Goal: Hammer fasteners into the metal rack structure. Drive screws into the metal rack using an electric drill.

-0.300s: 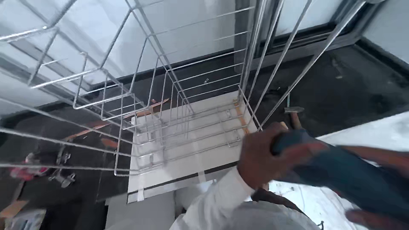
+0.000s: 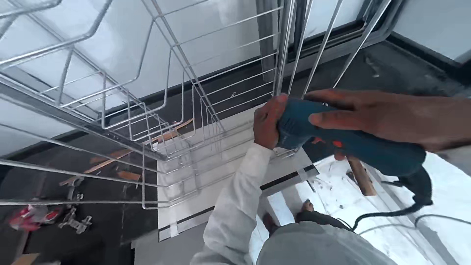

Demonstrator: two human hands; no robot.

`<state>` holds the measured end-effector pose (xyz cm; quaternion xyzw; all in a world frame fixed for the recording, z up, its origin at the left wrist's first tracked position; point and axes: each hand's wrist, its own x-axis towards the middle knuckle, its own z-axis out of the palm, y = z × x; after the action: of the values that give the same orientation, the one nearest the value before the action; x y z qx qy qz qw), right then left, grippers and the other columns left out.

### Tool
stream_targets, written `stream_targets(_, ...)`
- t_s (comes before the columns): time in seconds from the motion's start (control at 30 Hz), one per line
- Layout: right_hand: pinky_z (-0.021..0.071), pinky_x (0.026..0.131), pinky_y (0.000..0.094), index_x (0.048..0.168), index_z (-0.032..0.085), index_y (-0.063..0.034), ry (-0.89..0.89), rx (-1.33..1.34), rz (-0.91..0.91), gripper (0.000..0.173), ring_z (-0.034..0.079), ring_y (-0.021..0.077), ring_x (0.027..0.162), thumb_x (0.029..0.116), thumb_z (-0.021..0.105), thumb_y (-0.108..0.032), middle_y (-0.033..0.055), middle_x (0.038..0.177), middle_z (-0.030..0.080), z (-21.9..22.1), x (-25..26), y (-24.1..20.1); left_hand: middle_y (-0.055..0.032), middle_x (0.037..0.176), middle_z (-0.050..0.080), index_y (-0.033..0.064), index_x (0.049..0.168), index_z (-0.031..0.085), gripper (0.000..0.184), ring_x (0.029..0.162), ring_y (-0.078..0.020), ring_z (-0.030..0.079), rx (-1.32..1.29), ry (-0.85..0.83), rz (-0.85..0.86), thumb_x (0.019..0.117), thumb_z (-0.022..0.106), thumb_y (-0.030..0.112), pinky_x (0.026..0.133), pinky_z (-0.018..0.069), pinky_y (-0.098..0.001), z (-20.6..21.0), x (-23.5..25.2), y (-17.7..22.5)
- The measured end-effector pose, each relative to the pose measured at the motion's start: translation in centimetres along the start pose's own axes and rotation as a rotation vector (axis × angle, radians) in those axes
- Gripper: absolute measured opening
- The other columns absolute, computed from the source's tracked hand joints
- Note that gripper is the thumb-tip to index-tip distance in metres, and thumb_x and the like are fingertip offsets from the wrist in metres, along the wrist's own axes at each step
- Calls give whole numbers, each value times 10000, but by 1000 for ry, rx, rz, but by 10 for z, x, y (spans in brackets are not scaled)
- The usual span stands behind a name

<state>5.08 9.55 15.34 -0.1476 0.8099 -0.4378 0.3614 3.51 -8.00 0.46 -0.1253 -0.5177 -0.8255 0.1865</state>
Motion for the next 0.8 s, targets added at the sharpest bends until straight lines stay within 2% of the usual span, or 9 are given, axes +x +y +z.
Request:
stream_targets(0.1, 629, 538, 422, 1460, 453, -231, -105, 162, 129, 419, 731, 295, 722, 1074, 466, -392, 148, 1003, 695, 0, 15, 9, 148, 734, 671, 233, 780, 692, 268, 703, 33, 644, 30, -14, 40, 988, 562, 341, 681, 565, -208, -6, -4, -10)
stream_targets(0.17, 633, 569, 424, 1417, 467, -235, -164, 236, 188, 389, 738, 295, 782, 1058, 470, -385, 148, 1028, 691, 2, 21, 19, 157, 692, 639, 237, 725, 659, 283, 665, 46, 618, 49, -28, 50, 973, 578, 344, 644, 543, -190, -8, -8, -18)
stream_targets(0.27, 630, 588, 419, 1431, 453, -261, -108, 284, 242, 433, 699, 234, 769, 1019, 564, -334, 101, 951, 634, 8, 20, 27, 136, 653, 606, 208, 700, 624, 314, 633, 35, 597, 92, -36, 9, 965, 570, 367, 624, 530, -199, -7, -9, -23)
stream_targets(0.33, 618, 537, 432, 1479, 393, -299, -29, 264, 287, 567, 683, 239, 681, 979, 657, -349, 100, 911, 623, 8, 18, 25, 134, 642, 589, 213, 690, 600, 331, 623, 34, 586, 105, -36, -10, 967, 562, 391, 619, 523, -201, -5, -9, -24)
stream_targets(0.37, 608, 515, 419, 1489, 371, -303, -9, 223, 288, 578, 678, 239, 648, 987, 651, -365, 103, 918, 630, 8, 16, 22, 131, 641, 589, 210, 691, 597, 327, 623, 31, 586, 113, -33, -14, 968, 550, 377, 620, 524, -205, -4, -9, -24)
stream_targets(0.43, 593, 490, 372, 1487, 384, -257, 39, 70, 213, 518, 665, 216, 600, 1026, 600, -355, 106, 932, 655, 12, 10, 15, 125, 663, 610, 193, 727, 623, 306, 651, 28, 605, 109, -22, -25, 983, 511, 318, 646, 537, -216, -2, -9, -23)
stream_targets(0.57, 565, 542, 291, 1430, 490, -207, 151, -293, 13, 441, 654, 115, 643, 1037, 582, -385, 21, 848, 661, 19, 4, 13, 124, 720, 666, 201, 774, 680, 303, 713, 21, 647, 2, 13, -72, 994, 484, 269, 703, 569, -231, 1, -8, -18)
stream_targets(0.63, 567, 547, 279, 1389, 512, -198, 153, -334, -23, 407, 659, 100, 649, 1038, 574, -396, 8, 838, 668, 18, 5, 16, 118, 719, 664, 199, 773, 677, 311, 710, 13, 649, 3, 4, -72, 996, 486, 299, 695, 570, -238, -1, -7, -19)
stream_targets(0.8, 571, 518, 269, 1394, 501, -171, 121, -274, -19, 397, 663, 116, 618, 1050, 561, -362, 32, 830, 669, 17, 12, 18, 101, 732, 664, 168, 795, 679, 299, 717, 3, 649, 35, 12, -97, 990, 497, 303, 703, 573, -246, -4, -7, -22)
